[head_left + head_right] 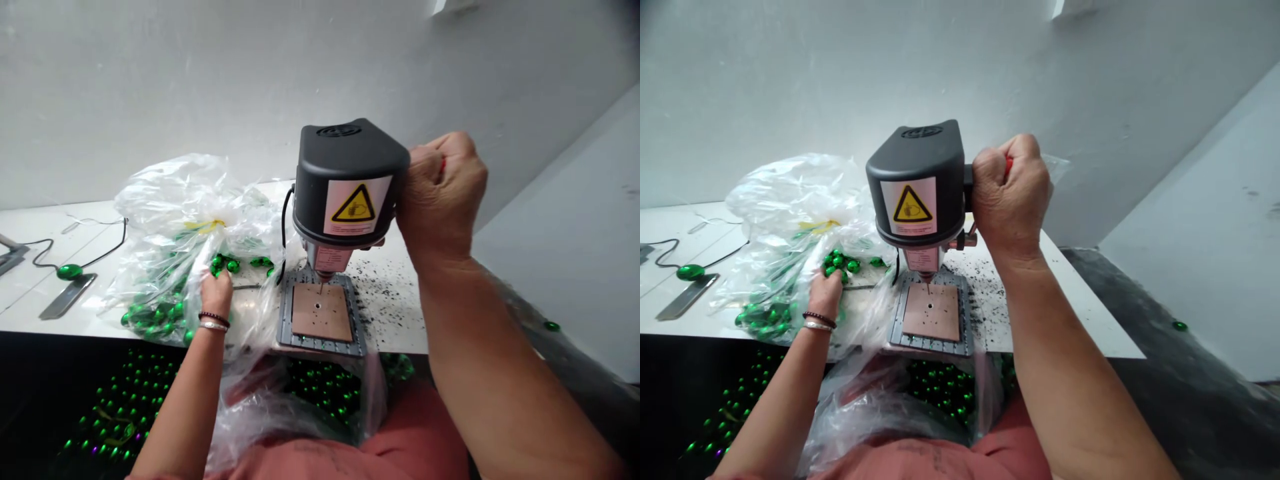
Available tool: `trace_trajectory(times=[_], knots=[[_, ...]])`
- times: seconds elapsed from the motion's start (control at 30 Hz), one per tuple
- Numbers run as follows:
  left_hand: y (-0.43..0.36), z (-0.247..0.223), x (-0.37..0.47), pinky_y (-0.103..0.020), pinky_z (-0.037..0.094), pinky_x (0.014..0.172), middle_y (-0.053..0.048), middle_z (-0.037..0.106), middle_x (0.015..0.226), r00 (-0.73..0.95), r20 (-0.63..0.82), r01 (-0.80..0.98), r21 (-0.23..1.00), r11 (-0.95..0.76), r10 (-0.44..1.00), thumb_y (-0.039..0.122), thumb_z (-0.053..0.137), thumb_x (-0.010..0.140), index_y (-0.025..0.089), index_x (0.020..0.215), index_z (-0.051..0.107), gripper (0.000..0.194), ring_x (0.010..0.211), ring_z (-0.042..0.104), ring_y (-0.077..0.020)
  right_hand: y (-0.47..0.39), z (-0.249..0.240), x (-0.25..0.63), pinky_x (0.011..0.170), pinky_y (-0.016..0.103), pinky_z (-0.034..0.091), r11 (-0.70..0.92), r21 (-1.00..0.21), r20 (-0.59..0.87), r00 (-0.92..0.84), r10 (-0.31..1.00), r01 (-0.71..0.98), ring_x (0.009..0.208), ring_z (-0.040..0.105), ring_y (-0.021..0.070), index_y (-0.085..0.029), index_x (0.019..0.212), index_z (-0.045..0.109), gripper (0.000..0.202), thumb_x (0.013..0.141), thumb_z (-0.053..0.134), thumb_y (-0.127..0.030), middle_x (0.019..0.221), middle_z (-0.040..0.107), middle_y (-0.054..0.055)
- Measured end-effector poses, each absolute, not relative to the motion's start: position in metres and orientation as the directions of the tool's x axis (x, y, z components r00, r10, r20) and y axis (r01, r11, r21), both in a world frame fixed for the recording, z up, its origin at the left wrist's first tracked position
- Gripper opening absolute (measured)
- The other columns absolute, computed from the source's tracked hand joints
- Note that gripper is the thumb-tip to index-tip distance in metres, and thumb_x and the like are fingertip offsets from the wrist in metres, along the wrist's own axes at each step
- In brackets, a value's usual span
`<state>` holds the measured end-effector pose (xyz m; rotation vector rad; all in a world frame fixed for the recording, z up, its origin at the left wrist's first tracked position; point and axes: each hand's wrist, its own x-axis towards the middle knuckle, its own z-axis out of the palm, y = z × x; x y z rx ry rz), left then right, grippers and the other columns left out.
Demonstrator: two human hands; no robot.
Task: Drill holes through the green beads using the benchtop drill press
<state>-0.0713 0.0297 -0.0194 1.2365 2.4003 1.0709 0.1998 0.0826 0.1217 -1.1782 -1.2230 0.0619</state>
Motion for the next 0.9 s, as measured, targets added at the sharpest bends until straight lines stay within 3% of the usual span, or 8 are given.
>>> trace_trajectory(times=[0.1,0.2,0.37,0.5,0.6,0.73,0.9], knots=[[0.038,-0.015,-0.086,-0.050,0.040,0.090,-0.026,0.057,0.115,-0.677,0.116,0.661,0.530,0.531,0.727,0.025,0.040,0.080,0.007,0.123,0.046,0.046,0.113,0.051,-0.0374,0.082,0.120,0.200,0.060,0.022,0.028,0.469,-0.723,0.682,0.415,0.602,0.508,0.058,0.032,0.0015,-0.015,0.064,0.037,0.019,0.079,0.042,-0.025,0.059,0.038,-0.006],[0.044,-0.024,-0.091,-0.054,0.040,0.086,-0.028,0.057,0.116,-0.669,0.051,0.667,0.482,0.569,0.741,0.033,0.045,0.079,0.008,0.125,0.047,0.053,0.108,0.053,-0.0428,0.082,0.119,0.200,0.060,0.021,0.029,0.487,-0.722,0.684,0.406,0.605,0.491,0.058,0.032,0.0015,-0.015,0.064,0.037,0.019,0.079,0.043,-0.026,0.059,0.038,-0.007],[0.061,-0.038,-0.100,-0.053,0.039,0.089,-0.020,0.049,0.131,-0.596,0.052,0.759,0.363,0.541,0.802,0.056,0.042,0.077,0.021,0.138,0.034,0.070,0.115,0.049,-0.0386,0.083,0.120,0.201,0.057,0.019,0.028,0.500,-0.721,0.687,0.407,0.602,0.479,0.056,0.031,0.0009,-0.015,0.064,0.038,0.020,0.079,0.044,-0.025,0.058,0.038,-0.007],[0.071,-0.040,-0.099,-0.055,0.038,0.089,-0.015,0.037,0.142,-0.526,-0.010,0.829,0.216,0.516,0.850,0.061,0.041,0.076,0.027,0.129,0.048,0.063,0.121,0.042,-0.0396,0.082,0.120,0.200,0.057,0.018,0.029,0.509,-0.728,0.683,0.417,0.600,0.460,0.057,0.033,0.0009,-0.014,0.064,0.039,0.019,0.079,0.045,-0.024,0.058,0.038,-0.007],[0.069,-0.044,-0.085,-0.057,0.036,0.089,-0.013,0.040,0.139,-0.467,-0.051,0.873,0.129,0.470,0.883,0.060,0.045,0.073,0.030,0.121,0.056,0.057,0.117,0.045,-0.0414,0.081,0.120,0.198,0.058,0.018,0.029,0.510,-0.739,0.672,0.427,0.605,0.441,0.057,0.033,0.0011,-0.015,0.064,0.037,0.019,0.079,0.045,-0.023,0.058,0.037,-0.007],[0.056,-0.052,-0.060,-0.046,0.040,0.091,-0.014,0.046,0.132,-0.323,0.020,0.929,0.196,0.313,0.946,0.043,0.050,0.075,0.024,0.119,0.058,0.048,0.112,0.050,-0.0344,0.082,0.119,0.198,0.060,0.020,0.030,0.532,-0.733,0.680,0.417,0.603,0.424,0.058,0.033,0.0017,-0.016,0.064,0.035,0.020,0.080,0.043,-0.024,0.059,0.036,-0.007],[0.046,-0.048,-0.048,-0.034,0.042,0.093,-0.014,0.056,0.115,-0.311,0.168,0.845,0.498,0.191,0.935,0.019,0.054,0.068,0.014,0.114,0.058,0.046,0.108,0.053,-0.0250,0.083,0.118,0.200,0.061,0.021,0.031,0.546,-0.734,0.679,0.396,0.618,0.404,0.058,0.032,0.0020,-0.016,0.066,0.035,0.020,0.081,0.043,-0.025,0.059,0.035,-0.007]])
